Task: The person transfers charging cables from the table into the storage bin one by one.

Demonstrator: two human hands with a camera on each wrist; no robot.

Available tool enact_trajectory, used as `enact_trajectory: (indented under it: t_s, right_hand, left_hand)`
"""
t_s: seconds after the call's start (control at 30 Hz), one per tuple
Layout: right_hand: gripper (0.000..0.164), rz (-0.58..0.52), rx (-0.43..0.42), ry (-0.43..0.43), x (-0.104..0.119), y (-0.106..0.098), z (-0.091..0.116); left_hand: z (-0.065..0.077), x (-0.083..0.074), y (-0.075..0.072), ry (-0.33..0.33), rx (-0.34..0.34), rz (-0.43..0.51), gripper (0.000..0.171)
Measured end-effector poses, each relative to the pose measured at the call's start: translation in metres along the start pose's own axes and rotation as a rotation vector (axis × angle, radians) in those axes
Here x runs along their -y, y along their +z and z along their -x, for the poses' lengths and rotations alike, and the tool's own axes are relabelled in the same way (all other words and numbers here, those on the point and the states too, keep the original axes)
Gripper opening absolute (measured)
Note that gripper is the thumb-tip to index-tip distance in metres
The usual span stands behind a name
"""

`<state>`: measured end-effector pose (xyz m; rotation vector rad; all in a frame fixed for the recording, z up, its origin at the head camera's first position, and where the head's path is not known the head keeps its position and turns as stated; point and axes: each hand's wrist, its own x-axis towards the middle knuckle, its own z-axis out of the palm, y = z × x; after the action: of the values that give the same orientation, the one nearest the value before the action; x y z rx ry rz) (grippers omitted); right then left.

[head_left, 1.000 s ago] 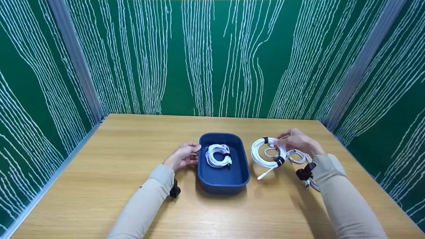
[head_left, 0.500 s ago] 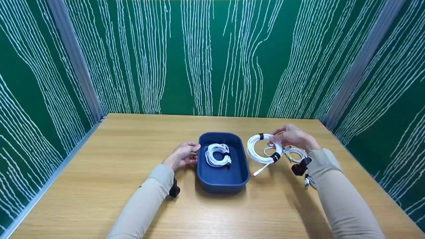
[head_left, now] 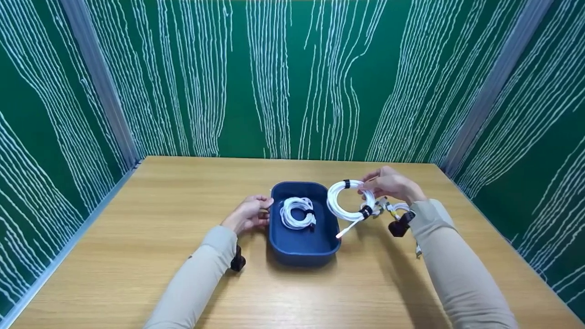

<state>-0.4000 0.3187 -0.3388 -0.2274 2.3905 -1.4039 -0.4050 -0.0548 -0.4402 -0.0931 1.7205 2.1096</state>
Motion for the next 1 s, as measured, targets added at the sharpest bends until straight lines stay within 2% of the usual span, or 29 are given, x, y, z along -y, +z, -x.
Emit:
enact_trajectory:
  t_s: [0.4, 0.6, 0.8, 1.0]
  right_hand:
    - [0.034, 0.027, -0.022, 0.020, 0.013, 0.020, -0.012]
    - [0.031, -0.033, 0.006, -0.003, 0.015, 0.033, -0.017]
    - [0.028, -0.076, 0.016, -0.014, 0.018, 0.043, -0.023]
    - [0.029, -0.040, 0.019, -0.020, 0.028, 0.051, -0.026]
  left_hand:
    - [0.003, -0.003, 0.000, -0.003, 0.043, 0.004, 0.004]
    - [0.003, 0.000, -0.002, -0.004, 0.074, -0.005, 0.003]
    - [0.004, 0.002, -0.001, -0.007, 0.064, -0.006, 0.005]
    - [0.003, -0.002, -0.001, 0.007, 0.046, -0.032, 0.006]
